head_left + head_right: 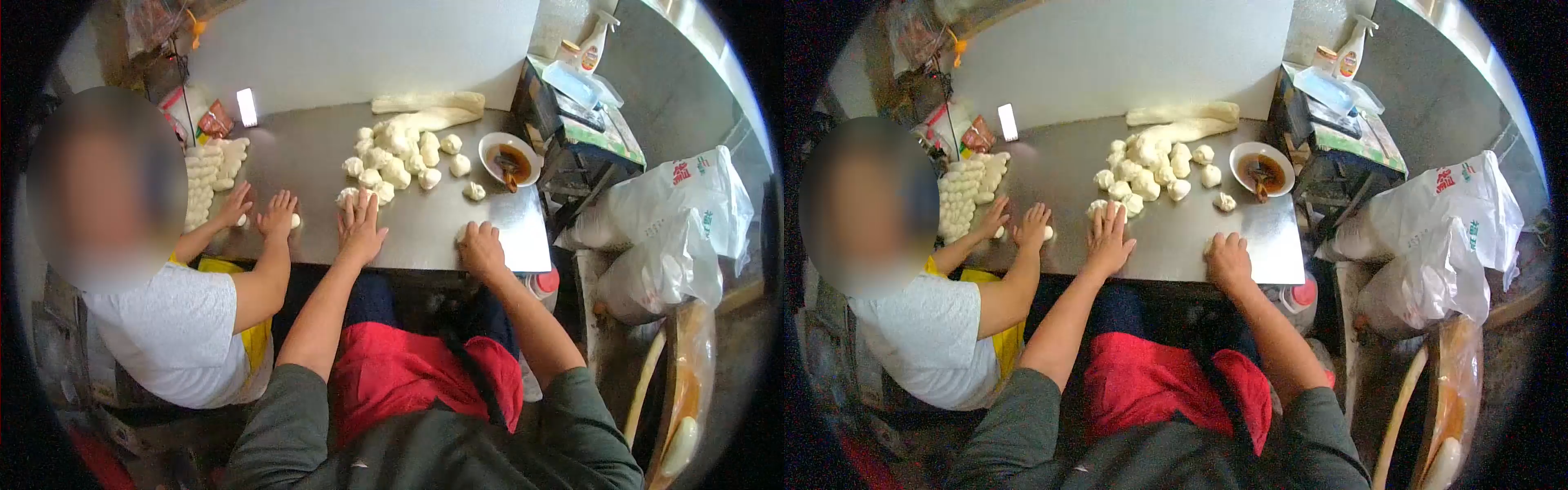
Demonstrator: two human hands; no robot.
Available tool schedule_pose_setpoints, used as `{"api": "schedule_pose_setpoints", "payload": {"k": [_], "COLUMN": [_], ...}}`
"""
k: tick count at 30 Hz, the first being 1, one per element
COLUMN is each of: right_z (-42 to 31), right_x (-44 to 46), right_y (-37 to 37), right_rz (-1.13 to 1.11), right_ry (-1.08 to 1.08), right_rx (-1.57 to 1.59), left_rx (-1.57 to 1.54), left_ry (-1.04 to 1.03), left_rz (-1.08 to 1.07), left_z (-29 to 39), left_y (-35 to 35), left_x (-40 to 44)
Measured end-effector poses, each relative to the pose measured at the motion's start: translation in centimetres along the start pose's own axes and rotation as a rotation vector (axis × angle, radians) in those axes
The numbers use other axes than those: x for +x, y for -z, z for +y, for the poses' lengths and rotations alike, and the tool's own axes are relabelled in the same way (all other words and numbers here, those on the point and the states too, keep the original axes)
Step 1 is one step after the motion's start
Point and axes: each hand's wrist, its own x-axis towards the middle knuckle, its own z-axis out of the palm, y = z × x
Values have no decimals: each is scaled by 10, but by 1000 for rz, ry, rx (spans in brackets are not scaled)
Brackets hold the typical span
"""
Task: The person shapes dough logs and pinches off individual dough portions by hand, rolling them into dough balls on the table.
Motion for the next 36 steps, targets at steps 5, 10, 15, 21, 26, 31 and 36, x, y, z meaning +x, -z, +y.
{"api": "schedule_pose_setpoints", "payload": {"k": [5, 10, 15, 21, 26, 31, 36], "right_z": [-6, -44, -29, -59, -68, -63, -54], "right_x": [1, -10, -10, -23, -27, -18, -3], "right_y": [20, 11, 26, 54, 46, 34, 32], "right_rz": [-109, 92, -32, -123, -145, -10, -380], "right_ry": [-6, 196, 62, -115, -53, -64, -200], "right_rx": [213, 423, 382, 496, 338, 249, 402], "left_rx": [-339, -980, -903, -756, -741, -880, -725], "left_ry": [81, 381, 71, 81, 138, 280, 94], "left_rz": [190, -334, -106, 199, 129, 105, 239], "left_z": [70, 131, 140, 170, 150, 159, 163], "left_y": [31, 21, 6, 37, 7, 38, 22], "left_x": [9, 15, -9, -20, -5, -16, -19]}}
